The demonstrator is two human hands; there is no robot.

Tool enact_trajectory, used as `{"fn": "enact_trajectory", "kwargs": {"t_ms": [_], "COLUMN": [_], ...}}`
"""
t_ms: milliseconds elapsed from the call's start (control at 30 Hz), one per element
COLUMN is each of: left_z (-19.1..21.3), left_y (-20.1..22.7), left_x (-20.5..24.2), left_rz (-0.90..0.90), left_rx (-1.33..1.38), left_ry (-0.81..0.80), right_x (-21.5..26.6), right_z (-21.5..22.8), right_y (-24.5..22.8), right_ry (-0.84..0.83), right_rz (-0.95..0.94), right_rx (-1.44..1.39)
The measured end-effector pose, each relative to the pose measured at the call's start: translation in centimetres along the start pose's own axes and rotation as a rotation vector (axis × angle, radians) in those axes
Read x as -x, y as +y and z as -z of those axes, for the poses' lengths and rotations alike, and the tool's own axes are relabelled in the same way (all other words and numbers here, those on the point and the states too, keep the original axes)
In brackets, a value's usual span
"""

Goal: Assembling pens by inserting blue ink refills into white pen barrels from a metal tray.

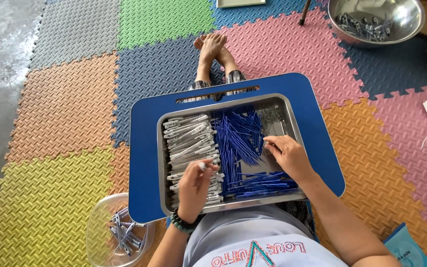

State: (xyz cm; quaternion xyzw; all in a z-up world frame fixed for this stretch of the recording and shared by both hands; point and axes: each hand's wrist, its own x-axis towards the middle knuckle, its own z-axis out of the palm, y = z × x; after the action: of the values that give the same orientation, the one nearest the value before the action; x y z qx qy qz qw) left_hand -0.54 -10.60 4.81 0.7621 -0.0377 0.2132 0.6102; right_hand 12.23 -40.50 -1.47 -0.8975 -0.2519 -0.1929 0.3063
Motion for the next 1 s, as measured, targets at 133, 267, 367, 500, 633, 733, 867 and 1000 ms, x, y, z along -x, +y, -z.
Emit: {"fn": "enact_trajectory", "kwargs": {"t_ms": [133,267,367,500,633,733,867,1000], "left_z": [-2.1,-3.0,-3.0,-3.0,-3.3,-3.3,-3.1,-2.9], "left_y": [-0.1,-0.5,-1.2,-1.4,-1.3,-1.4,-1.2,-1.4], "left_x": [1.4,1.8,2.6,3.0,3.0,3.1,3.1,3.0], "left_rz": [0.018,0.057,0.066,0.105,0.104,0.052,0.029,-0.004], "left_rx": [-0.003,-0.057,-0.065,-0.062,-0.111,-0.143,-0.136,-0.213], "left_ry": [-0.085,-0.172,-0.163,-0.158,-0.166,-0.186,-0.201,-0.22], "right_x": [-0.3,-1.4,-1.9,-2.6,-3.3,-3.4,-3.4,-2.9], "right_z": [0.8,2.3,3.2,3.6,3.8,3.2,2.8,1.8], "right_y": [-0.4,-1.7,-2.6,-3.2,-5.1,-7.7,-11.7,-12.7], "right_ry": [0.006,-0.089,-0.11,-0.133,-0.147,-0.12,-0.181,-0.243], "right_rz": [-0.029,-0.372,-0.55,-0.62,-0.67,-0.512,-0.354,-0.282], "right_rx": [-0.06,-0.276,-0.351,-0.437,-0.615,-0.757,-0.935,-0.99]}}
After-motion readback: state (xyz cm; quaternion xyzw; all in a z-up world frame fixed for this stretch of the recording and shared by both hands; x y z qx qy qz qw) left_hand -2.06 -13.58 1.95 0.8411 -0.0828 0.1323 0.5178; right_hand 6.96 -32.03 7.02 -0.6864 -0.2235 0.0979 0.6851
